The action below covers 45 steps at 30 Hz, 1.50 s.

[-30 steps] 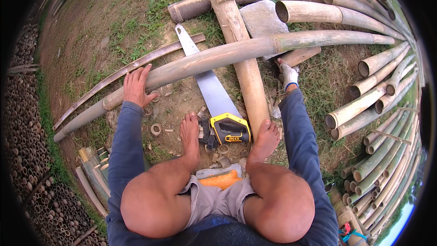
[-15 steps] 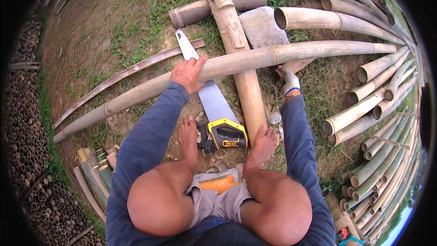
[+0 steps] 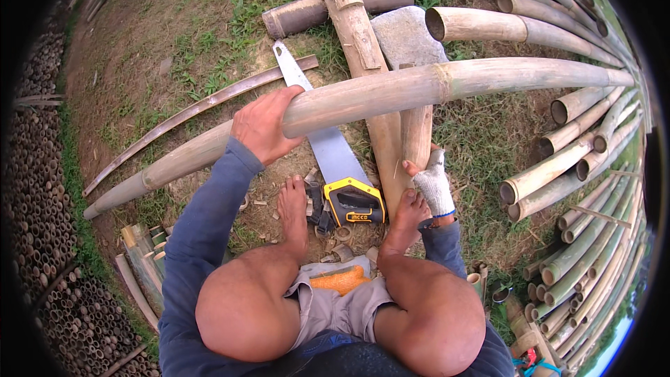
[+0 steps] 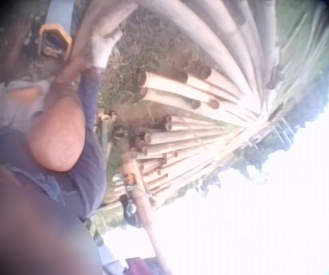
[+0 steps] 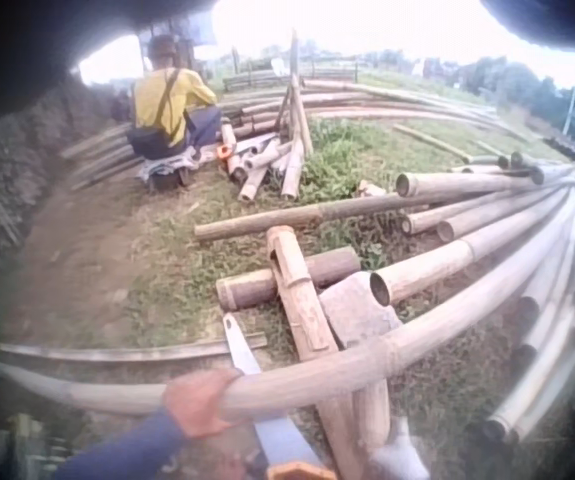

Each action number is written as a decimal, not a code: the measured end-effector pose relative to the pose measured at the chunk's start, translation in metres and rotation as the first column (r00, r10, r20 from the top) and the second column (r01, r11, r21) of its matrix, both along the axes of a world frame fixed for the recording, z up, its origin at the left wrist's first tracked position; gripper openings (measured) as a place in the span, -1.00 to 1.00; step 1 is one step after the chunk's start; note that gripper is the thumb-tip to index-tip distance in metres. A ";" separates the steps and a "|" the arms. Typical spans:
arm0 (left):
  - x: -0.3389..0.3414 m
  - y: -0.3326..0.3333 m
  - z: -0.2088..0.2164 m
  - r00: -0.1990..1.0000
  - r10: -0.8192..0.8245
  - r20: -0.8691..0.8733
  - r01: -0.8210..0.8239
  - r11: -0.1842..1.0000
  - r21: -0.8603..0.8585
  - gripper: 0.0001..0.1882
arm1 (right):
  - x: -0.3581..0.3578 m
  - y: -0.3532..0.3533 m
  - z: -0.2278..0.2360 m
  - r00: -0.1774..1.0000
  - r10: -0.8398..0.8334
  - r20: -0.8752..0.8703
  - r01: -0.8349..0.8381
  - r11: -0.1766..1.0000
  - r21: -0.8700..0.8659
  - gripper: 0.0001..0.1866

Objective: The person sits on the ground and uses a hand saw to cut long bamboo poles into shorter sections. They position each pole on a makeshift wooden stand, saw through it, and then move the cut pieces aside.

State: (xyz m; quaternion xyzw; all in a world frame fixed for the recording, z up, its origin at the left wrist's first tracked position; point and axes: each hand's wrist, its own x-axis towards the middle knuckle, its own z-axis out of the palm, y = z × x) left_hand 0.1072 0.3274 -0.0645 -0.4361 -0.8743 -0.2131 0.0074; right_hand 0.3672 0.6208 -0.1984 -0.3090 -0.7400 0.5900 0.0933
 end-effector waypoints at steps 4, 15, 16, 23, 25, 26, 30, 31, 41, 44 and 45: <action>-0.002 -0.002 0.012 0.999 0.040 0.001 -0.040 0.999 -0.021 -0.21 | -0.062 -0.001 -0.002 0.993 0.076 0.089 -0.107 0.900 0.424 -0.11; -0.031 -0.014 -0.027 0.994 0.102 0.044 -0.098 0.992 -0.084 -0.23 | -0.151 -0.017 -0.004 0.990 -0.041 -0.138 0.119 0.775 0.621 -0.19; -0.034 -0.016 -0.030 0.994 0.102 0.047 -0.098 0.992 -0.086 -0.22 | -0.157 -0.010 -0.005 0.981 -0.018 -0.191 0.117 0.843 0.525 -0.19; -0.051 -0.025 -0.037 0.982 0.132 0.134 -0.112 0.983 -0.145 -0.17 | -0.156 -0.008 -0.018 0.997 -0.064 -0.041 0.075 0.755 0.652 -0.13; -0.053 -0.027 -0.036 0.983 0.112 0.148 -0.091 0.986 -0.140 -0.15 | -0.148 -0.009 -0.017 0.982 0.022 -0.186 0.094 0.799 0.593 -0.13; -0.054 -0.028 -0.036 0.984 0.101 0.145 -0.082 0.988 -0.133 -0.15 | -0.144 -0.009 -0.016 0.984 0.042 -0.171 0.068 0.806 0.589 -0.12; -0.053 -0.029 -0.036 0.977 0.125 0.171 -0.091 0.977 -0.194 -0.14 | -0.135 -0.011 -0.006 0.997 0.008 -0.073 0.046 0.707 0.706 -0.08; -0.053 -0.029 -0.037 0.977 0.109 0.182 -0.076 0.981 -0.176 -0.15 | -0.135 -0.015 -0.005 0.999 -0.037 0.028 0.009 0.753 0.658 -0.04; -0.056 -0.028 -0.035 0.998 -0.006 0.055 0.015 0.987 -0.159 0.00 | -0.128 -0.024 0.003 0.992 0.029 -0.124 0.064 0.726 0.685 0.03; -0.042 -0.022 -0.042 0.999 0.016 -0.028 -0.021 0.982 -0.186 0.04 | -0.123 -0.020 -0.005 0.995 0.060 -0.085 0.018 0.706 0.708 0.08; -0.039 -0.020 -0.043 0.999 0.034 -0.001 -0.033 0.977 -0.212 0.04 | -0.124 -0.020 -0.007 0.993 0.063 -0.097 0.024 0.704 0.710 0.09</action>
